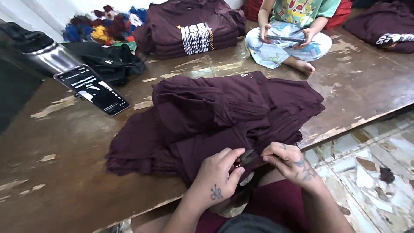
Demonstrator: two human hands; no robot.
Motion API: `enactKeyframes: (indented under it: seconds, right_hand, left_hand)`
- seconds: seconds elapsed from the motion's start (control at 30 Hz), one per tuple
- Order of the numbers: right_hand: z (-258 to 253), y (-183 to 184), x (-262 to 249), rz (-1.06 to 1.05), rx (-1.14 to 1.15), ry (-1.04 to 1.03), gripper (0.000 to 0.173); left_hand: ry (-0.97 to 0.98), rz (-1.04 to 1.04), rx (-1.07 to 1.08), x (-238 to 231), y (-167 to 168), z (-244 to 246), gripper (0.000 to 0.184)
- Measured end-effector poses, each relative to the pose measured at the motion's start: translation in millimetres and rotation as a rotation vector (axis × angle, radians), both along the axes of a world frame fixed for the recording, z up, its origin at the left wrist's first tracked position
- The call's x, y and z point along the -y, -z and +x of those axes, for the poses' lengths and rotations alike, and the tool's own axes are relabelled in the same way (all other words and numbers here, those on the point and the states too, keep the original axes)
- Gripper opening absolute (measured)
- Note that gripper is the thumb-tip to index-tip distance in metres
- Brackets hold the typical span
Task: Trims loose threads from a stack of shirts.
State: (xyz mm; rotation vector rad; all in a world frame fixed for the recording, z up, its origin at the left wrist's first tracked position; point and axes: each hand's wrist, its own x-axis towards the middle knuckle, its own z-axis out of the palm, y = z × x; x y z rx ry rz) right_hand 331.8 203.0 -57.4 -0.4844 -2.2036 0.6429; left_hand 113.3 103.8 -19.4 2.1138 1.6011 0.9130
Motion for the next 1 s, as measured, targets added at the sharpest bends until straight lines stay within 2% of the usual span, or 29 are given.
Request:
enactKeyframes:
  seconds: [0.17, 0.57, 0.7, 0.77, 0.87, 0.93, 1.0]
  right_hand:
    - [-1, 2, 5, 0.1, -0.048, 0.043, 0.023]
    - [-5, 5, 14, 0.083, -0.183, 0.062, 0.025]
    - [-3, 10, 19, 0.046, -0.227, 0.029, 0.028]
    - [2, 9, 21, 0.01, -0.218, -0.036, 0.034]
    - [8, 4, 19, 0.028, -0.152, -0.042, 0.056]
    - [3, -5, 17, 0.049, -0.076, 0.027, 0.063]
    - [-11, -12, 13, 0.041, -0.006, 0.056, 0.065]
  left_hand:
    - [-0.001, 0.098, -0.118, -1, 3, 4, 0.032]
    - [0.024, 0.101, -0.11, 2, 2, -1, 0.036]
    - [-0.03, 0.164, -0.117, 0, 5, 4, 0.032]
    - [-0.095, 0.136, -0.088, 3, 3, 5, 0.034]
    - [-0.169, 0.042, -0.162, 14, -4, 1, 0.039]
    - [-0.146, 0.026, -0.198, 14, -6, -2, 0.019]
    - [-0.084, 0.036, -0.132, 7, -13, -5, 0.013]
